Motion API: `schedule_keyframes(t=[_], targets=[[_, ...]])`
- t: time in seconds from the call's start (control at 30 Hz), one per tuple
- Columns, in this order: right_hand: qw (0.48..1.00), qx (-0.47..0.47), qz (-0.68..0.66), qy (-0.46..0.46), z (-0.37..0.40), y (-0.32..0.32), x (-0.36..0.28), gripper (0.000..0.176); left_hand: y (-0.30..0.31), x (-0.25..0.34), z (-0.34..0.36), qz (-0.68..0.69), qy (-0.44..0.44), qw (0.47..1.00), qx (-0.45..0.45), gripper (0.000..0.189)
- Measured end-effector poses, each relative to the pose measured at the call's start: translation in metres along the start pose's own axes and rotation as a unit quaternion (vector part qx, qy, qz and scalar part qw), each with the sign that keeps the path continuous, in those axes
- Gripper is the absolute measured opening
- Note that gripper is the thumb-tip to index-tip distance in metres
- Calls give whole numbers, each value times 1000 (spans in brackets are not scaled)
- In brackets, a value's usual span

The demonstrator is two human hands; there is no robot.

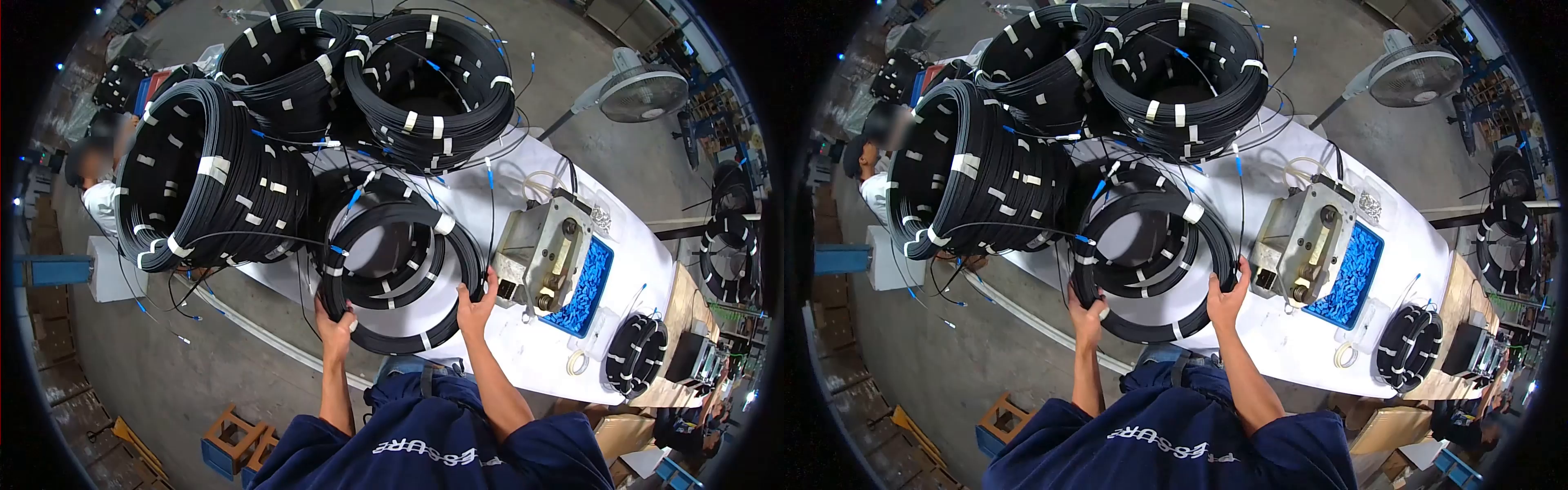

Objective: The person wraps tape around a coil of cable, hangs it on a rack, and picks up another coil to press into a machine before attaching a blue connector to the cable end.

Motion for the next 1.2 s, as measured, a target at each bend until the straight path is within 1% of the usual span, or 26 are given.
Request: schedule_keyframes(t=[0.03, 0.1, 0.13, 0.17, 0.23, 0.27, 0.3, 0.37, 0.4, 0.5, 0.6, 0.67, 0.77, 0.8, 0.83, 0.9, 0.93, 0.97, 1.03, 1.07, 1.1, 1.17, 1.2], targets=[[1000, 3, -2, 1, -5, 3, 8, 64, 0, -8, 3, 0, -2, 1000, -3, 71], [996, -5, 77, 39, -14, 4, 19, 64, -1, -14, 14, -48, -63, 997, -13, 69], [997, -16, 70, 35, -21, 1, 23, 63, -6, -14, 16, 17, -75, 997, 32, 67], [996, -44, 66, 35, -28, -6, 26, 65, -6, -13, 13, 15, -75, 997, 32, 67], [995, -79, 43, 43, -37, -24, 28, 66, 2, -20, 8, -3, -65, 996, 64, 66], [994, -89, 40, 43, -38, -31, 24, 67, 6, -23, 2, 0, -90, 994, 60, 64], [993, -79, 75, 44, -39, -38, 23, 68, 10, -23, -3, -1, -91, 994, 61, 64], [992, -77, 87, 51, -41, -50, 19, 69, 17, -24, -15, 14, -101, 992, 72, 61], [992, -83, 87, 48, -40, -56, 19, 69, 19, -25, -19, 8, -106, 991, 76, 58], [994, -66, 58, 68, -49, -66, 6, 69, 24, -37, -35, 36, -95, 991, 87, 58], [992, -72, 86, 55, -51, -70, -1, 69, 24, -37, -39, 37, -79, 992, 89, 58], [992, -74, 88, 52, -50, -69, -2, 70, 22, -31, -35, 34, -88, 991, 92, 60], [992, -74, 89, 55, -40, -56, -5, 70, 16, -17, -24, 47, -109, 988, 94, 62], [990, -60, 96, 86, -34, -49, -9, 68, 15, -14, -18, 60, -123, 986, 94, 62], [990, -58, 98, 84, -29, -42, -9, 68, 16, -13, -11, 60, -120, 987, 92, 62], [994, -102, -23, 27, -18, -26, -8, 66, 20, -18, 5, 25, -79, 993, 87, 65], [995, -95, -23, 22, -8, -16, -20, 65, 19, -15, 13, 19, -40, 996, 80, 66], [996, -88, -21, 19, -6, -6, -15, 65, 18, -12, 16, 18, -35, 996, 74, 66], [993, -80, 19, 79, -3, 17, -8, 66, 11, -2, 17, 5, -54, 998, 27, 62], [993, -78, 24, 91, -3, 28, -1, 60, 3, -1, 19, -2, -32, 999, -9, 47], [994, -69, 24, 86, -1, 42, -1, 60, -2, -7, 22, -4, -27, 999, -17, 47], [982, -112, 63, 139, 4, 62, -8, 58, -10, -29, 30, -24, 40, 998, -38, 34], [970, -112, 113, 182, 4, 72, -15, 53, -17, -26, 31, -54, 25, 996, -67, 33]])
Point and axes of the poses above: each hand's wrist, its own z-axis away from the middle knuckle, its own y-axis out of the back of the hand, x = y × z, the point moved 7 cm from there along -z, towards the middle knuckle, and after that the axes turned 13 degrees about -y, right-handed, at the moved point
